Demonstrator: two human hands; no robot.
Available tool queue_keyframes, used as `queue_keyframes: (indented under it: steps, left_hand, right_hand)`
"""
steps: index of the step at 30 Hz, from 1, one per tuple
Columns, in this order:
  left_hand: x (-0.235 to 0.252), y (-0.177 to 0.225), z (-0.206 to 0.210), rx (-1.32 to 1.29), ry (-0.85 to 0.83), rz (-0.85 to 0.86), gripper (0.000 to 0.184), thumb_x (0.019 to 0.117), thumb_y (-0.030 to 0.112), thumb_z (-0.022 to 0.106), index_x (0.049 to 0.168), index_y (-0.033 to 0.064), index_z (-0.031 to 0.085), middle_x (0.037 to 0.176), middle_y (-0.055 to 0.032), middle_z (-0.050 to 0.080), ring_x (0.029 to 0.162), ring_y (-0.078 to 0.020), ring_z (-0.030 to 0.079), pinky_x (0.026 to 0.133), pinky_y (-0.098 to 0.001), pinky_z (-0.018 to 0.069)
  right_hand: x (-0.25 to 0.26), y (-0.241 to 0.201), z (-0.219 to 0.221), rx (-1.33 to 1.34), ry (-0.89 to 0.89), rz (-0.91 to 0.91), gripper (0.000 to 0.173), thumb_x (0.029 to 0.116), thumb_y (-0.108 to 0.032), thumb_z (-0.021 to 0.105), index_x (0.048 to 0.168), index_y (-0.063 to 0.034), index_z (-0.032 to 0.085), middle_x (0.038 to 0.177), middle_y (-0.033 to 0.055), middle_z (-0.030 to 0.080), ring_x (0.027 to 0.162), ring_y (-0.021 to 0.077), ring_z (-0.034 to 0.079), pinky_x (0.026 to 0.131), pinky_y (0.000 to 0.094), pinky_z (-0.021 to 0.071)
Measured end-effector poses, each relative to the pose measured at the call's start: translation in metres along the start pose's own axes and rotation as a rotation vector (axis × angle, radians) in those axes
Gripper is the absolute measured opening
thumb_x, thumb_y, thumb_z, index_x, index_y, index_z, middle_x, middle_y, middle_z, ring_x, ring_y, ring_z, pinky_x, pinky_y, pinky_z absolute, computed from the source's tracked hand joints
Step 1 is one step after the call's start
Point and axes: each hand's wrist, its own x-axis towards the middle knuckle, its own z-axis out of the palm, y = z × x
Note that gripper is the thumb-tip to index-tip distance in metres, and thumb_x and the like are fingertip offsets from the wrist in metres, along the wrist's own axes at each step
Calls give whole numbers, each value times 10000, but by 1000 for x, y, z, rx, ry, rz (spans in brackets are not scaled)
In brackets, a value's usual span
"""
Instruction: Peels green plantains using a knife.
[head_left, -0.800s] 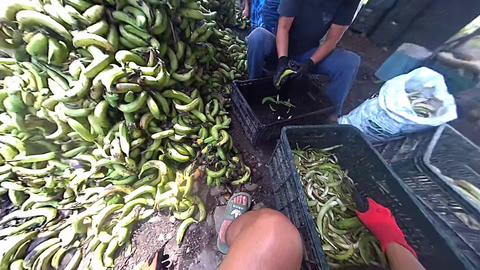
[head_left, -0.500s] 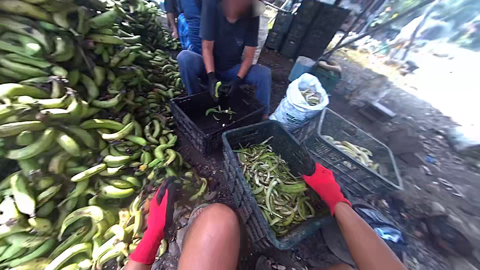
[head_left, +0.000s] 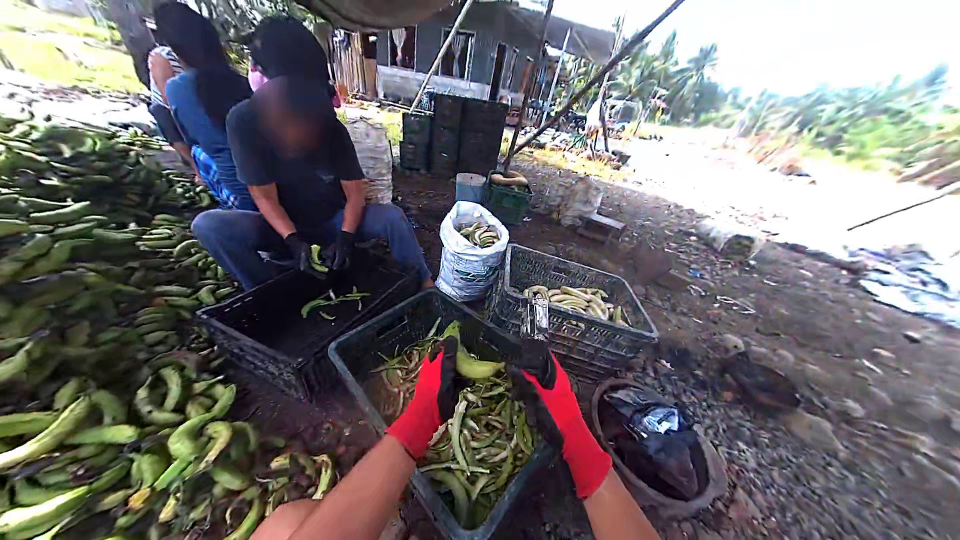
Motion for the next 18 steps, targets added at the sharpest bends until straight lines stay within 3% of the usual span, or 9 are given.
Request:
queue_keyframes:
  steps: [1,2,4,5,6,7,10,14,18]
  left_hand:
    - [4,-12,-9,-107,-5,-6,406,1119,331,358,1364,28,471,1003,-137,633,766,-200,657,632,-365,578]
    - [8,-21,-18,-197,-16,4,399,1122,334,310,1352,44,460,1007,-124,632,784,-193,656,654,-365,577]
    - [14,-36,-27,-274,53,32,377,1113,336,258,1224,67,498,907,-93,624,717,-173,640,608,-352,565]
    - [16,-41,-32,-255,96,34,395,1112,343,245,1218,69,508,911,-87,620,733,-164,636,627,-349,564]
    - [15,-44,-35,-207,132,30,417,1121,343,243,1287,56,496,984,-101,612,811,-167,631,699,-363,561]
    - [14,-44,-37,-149,145,26,439,1128,325,245,1381,38,459,1097,-131,593,913,-176,613,789,-377,546]
    - [23,-42,-41,66,144,64,400,1126,227,277,1401,-12,441,1161,-168,575,970,-173,595,848,-349,528]
    - [14,-32,-36,565,134,102,352,1078,96,426,1379,-74,493,1222,-218,619,1073,-200,624,952,-343,516]
    - [13,-35,-25,12,112,-16,343,1130,255,285,1208,25,527,882,-77,583,733,-125,600,665,-304,541]
  right_hand:
    - [-7,6,0,-193,1,-56,692,935,-235,751,1496,22,439,1176,148,711,1001,173,711,913,335,583]
    - [-12,9,0,-360,-29,-104,699,930,-239,748,1504,31,454,1248,207,696,1129,259,691,1026,417,525]
    - [-13,12,5,-704,-205,-97,692,959,-330,701,1553,-81,447,1360,229,642,1278,363,615,1129,529,434]
    - [-15,10,10,-855,-302,-58,720,966,-390,680,1587,-148,406,1429,243,584,1340,409,551,1162,576,369]
    - [-18,12,17,-952,-374,-19,756,967,-454,659,1609,-183,364,1485,257,524,1391,436,487,1190,606,303]
    - [-19,16,23,-987,-397,-17,767,962,-487,644,1602,-162,374,1494,270,506,1402,452,466,1198,623,272]
    - [-16,25,39,-970,-401,-13,737,987,-508,596,1539,-45,444,1466,271,533,1391,429,490,1205,595,277]
    - [-5,32,46,-988,-444,-5,711,1004,-564,532,1502,-58,485,1404,217,596,1351,362,539,1196,541,317]
    - [0,34,43,-927,-456,-9,640,1023,-520,521,1477,-68,515,1364,200,627,1328,353,560,1188,539,325]
